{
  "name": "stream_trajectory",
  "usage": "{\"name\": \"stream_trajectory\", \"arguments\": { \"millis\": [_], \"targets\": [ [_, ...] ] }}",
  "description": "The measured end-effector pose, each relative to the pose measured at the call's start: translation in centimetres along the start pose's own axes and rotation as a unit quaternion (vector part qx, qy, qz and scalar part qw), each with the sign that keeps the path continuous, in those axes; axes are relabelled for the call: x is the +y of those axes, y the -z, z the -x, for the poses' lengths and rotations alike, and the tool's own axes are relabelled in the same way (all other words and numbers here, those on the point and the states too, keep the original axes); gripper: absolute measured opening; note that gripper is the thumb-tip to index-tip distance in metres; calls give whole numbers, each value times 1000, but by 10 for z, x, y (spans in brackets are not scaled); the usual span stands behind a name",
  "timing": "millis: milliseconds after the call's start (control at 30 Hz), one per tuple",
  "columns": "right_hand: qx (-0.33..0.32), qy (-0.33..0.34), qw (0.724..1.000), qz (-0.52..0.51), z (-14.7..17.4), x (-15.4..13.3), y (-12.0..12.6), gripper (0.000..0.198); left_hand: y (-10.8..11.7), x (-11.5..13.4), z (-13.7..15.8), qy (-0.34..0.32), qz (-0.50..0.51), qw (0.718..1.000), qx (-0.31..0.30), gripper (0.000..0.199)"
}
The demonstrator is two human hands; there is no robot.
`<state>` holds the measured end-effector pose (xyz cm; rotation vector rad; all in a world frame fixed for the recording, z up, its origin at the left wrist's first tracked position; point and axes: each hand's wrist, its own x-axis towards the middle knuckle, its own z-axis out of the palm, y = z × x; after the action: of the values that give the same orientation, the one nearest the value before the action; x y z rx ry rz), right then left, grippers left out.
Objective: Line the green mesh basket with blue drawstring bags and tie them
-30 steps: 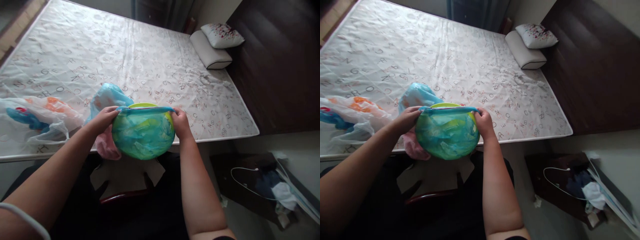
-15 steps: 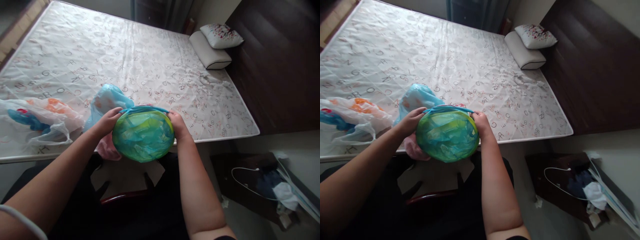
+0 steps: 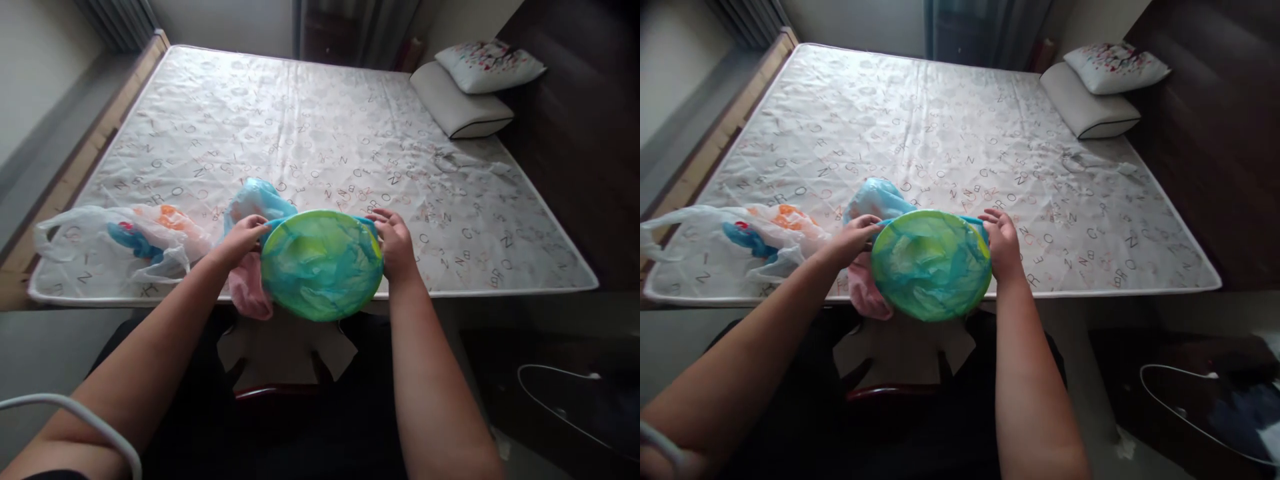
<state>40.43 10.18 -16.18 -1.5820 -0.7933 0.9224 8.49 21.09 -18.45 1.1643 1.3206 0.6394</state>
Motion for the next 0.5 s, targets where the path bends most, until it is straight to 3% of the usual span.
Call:
{"name": "stream_trajectory", "arguments": {
  "millis": [67, 133, 200, 233, 300, 400, 500],
  "targets": [
    [-39, 26, 999, 14, 4, -3, 1, 50, 20, 7, -4, -37, 65, 997, 15, 42],
    [-72, 40, 996, 40, 6, -2, 0, 58, 48, 11, -7, -127, 48, 986, 97, 40],
    [-78, 55, 993, 68, 5, 3, -2, 59, 79, 11, -6, -216, -95, 942, 238, 43],
    [-71, 61, 992, 80, 4, 7, -2, 56, 96, 9, -4, -223, -192, 918, 267, 50],
    [-51, 67, 992, 94, 0, 13, -2, 49, 126, 1, 2, -136, -301, 896, 298, 79],
    [-34, 58, 993, 94, -4, 18, 1, 45, 163, -16, 8, 14, -334, 892, 304, 119],
    [-32, 47, 994, 96, -4, 17, 0, 45, 186, -39, 7, 60, -312, 886, 338, 125]
  ]
}}
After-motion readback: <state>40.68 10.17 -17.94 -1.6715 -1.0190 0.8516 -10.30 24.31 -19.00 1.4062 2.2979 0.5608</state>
